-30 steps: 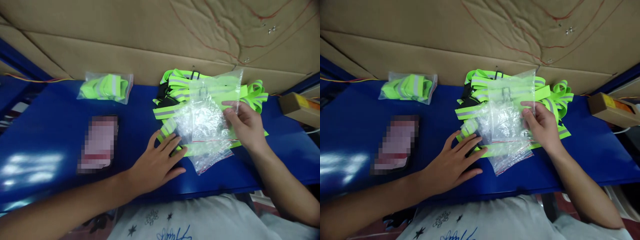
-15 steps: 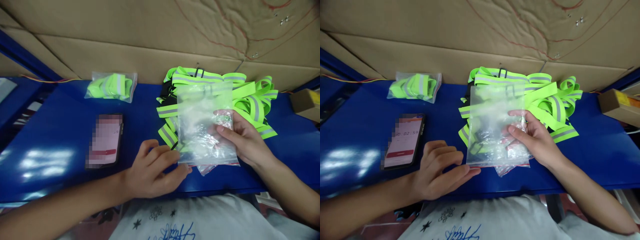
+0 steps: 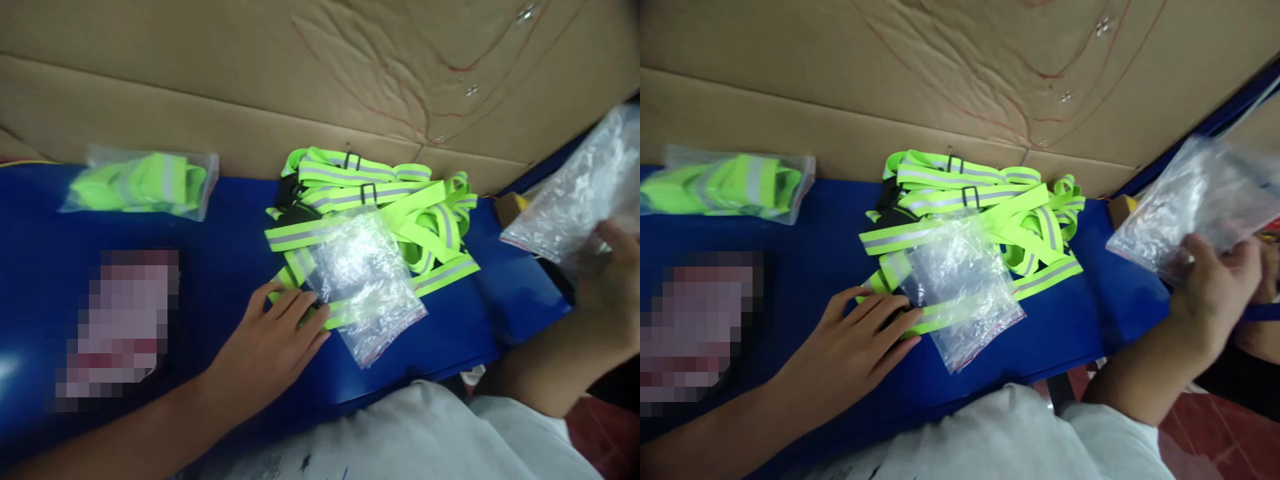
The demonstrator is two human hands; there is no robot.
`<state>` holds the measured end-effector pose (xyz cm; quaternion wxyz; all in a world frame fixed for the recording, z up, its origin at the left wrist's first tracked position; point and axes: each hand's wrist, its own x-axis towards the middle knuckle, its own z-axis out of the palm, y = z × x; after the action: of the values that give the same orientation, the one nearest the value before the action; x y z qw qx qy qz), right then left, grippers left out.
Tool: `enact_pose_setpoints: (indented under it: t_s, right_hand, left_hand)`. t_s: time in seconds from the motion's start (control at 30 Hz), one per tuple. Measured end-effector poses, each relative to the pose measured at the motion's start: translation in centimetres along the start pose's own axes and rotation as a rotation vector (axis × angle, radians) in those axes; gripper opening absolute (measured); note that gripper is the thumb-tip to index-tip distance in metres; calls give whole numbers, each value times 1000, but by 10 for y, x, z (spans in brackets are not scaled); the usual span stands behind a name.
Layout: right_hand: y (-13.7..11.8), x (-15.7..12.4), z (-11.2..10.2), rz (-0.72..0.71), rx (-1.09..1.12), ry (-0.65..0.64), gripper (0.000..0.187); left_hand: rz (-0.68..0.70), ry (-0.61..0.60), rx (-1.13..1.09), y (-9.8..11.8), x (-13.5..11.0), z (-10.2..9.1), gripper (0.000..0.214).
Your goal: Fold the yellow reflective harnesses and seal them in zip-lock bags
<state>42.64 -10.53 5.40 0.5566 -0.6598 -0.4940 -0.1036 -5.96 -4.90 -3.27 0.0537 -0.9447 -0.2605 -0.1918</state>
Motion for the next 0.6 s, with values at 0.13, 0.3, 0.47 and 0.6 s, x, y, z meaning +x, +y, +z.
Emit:
enact_pose_setpoints:
  t_s: [0.13, 0.3, 0.47, 0.6]
  right_hand:
    - [33, -27, -45, 433, -406, -39, 57]
    - [46, -57, -59, 395, -595, -237, 82]
    - [-4, -53, -24, -52, -601, -336, 53]
    - [-87, -80, 49, -457, -320, -811, 52]
  left_hand:
    - [12, 24, -33, -3, 1, 3, 23]
    - [11, 27, -51, -4, 1, 5, 24]
    - [-5, 24, -67, -3, 3, 4, 23]
    - [-7, 1, -53, -1, 3, 2, 23]
